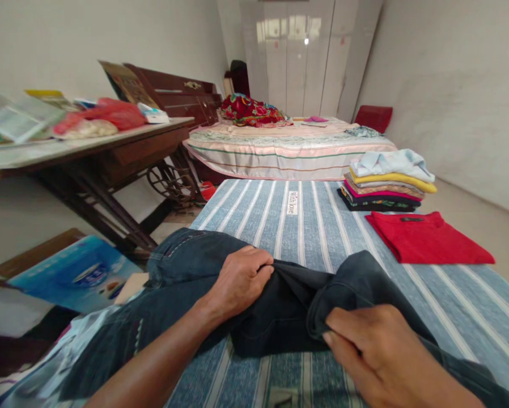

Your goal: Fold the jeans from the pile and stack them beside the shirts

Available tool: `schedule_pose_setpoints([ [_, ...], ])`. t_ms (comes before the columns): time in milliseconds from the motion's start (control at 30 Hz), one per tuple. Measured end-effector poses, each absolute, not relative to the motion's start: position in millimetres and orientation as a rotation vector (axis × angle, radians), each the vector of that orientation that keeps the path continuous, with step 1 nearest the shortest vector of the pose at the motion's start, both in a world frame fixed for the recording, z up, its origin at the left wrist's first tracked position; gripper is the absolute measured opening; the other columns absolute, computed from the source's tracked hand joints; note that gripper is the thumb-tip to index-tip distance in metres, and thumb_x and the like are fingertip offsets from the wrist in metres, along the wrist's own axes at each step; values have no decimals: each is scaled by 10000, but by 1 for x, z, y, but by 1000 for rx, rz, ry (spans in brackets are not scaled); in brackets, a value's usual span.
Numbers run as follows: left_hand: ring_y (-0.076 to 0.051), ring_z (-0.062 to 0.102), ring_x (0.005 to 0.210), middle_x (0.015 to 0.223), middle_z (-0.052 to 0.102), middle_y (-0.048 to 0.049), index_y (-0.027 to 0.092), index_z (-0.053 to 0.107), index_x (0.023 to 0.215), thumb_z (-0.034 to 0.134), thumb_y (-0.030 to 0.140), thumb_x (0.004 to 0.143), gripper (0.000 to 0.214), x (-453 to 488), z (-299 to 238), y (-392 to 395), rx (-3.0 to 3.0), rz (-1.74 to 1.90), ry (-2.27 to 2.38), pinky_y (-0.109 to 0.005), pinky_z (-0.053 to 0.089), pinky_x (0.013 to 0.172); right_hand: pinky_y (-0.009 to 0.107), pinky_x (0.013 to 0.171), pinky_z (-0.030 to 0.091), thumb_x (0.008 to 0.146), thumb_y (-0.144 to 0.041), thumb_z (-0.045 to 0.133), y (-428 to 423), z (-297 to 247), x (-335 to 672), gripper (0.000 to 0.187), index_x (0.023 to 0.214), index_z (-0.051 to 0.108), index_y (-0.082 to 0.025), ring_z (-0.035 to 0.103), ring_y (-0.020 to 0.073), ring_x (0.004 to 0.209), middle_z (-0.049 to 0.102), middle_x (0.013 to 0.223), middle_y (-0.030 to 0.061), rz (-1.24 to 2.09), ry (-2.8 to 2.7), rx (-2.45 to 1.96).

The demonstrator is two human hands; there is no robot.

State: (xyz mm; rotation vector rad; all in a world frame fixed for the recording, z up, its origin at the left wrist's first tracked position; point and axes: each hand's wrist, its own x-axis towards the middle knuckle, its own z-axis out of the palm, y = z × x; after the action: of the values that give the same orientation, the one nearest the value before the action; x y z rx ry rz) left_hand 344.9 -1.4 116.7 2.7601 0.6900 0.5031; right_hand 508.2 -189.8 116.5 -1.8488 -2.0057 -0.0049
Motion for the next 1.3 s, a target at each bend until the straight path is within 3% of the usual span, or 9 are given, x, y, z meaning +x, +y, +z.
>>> schedule_pose_setpoints([
  [67, -157, 535, 716, 705, 615, -2, 184, 562, 701, 491, 180, 813, 133, 344, 116, -6, 2763, 509, 662, -266, 387, 686, 253, 483, 313, 913, -269, 367, -167, 111, 485, 293, 648, 482, -220, 541, 91, 455, 538, 504, -52, 50, -2092, -1868],
  [200, -150, 525, 688, 697, 609, -1, 177, 554, 689, 498, 182, 811, 135, 339, 111, -15, 2780, 468, 609, -264, 386, 660, 301, 485, 249, 889, -236, 366, -136, 93, 464, 257, 680, 516, -223, 582, 152, 481, 597, 542, -19, -131, -2085, -1987],
  [633, -158, 564, 702, 730, 640, -23, 163, 556, 684, 496, 174, 809, 139, 331, 108, -24, 2901, 320, 436, -279, 412, 700, 251, 395, 293, 890, -277, 369, -131, 67, 465, 166, 831, 513, -220, 567, 132, 387, 570, 484, -71, -378, -1949, -1851],
  [833, -166, 577, 698, 758, 654, -39, 160, 565, 708, 479, 189, 818, 142, 330, 106, -22, 2923, 327, 365, -290, 423, 703, 230, 363, 313, 921, -278, 307, -130, 60, 467, 318, 1123, 505, -133, 554, 124, 360, 575, 473, -56, -556, -1943, -1834],
  [1300, -163, 581, 737, 773, 659, -39, 157, 575, 714, 496, 170, 806, 121, 328, 104, -23, 2897, 285, 347, -278, 430, 734, 234, 363, 343, 935, -252, 290, -127, 64, 471, 355, 902, 637, -181, 588, 126, 414, 630, 538, -21, -652, -2023, -1719],
])
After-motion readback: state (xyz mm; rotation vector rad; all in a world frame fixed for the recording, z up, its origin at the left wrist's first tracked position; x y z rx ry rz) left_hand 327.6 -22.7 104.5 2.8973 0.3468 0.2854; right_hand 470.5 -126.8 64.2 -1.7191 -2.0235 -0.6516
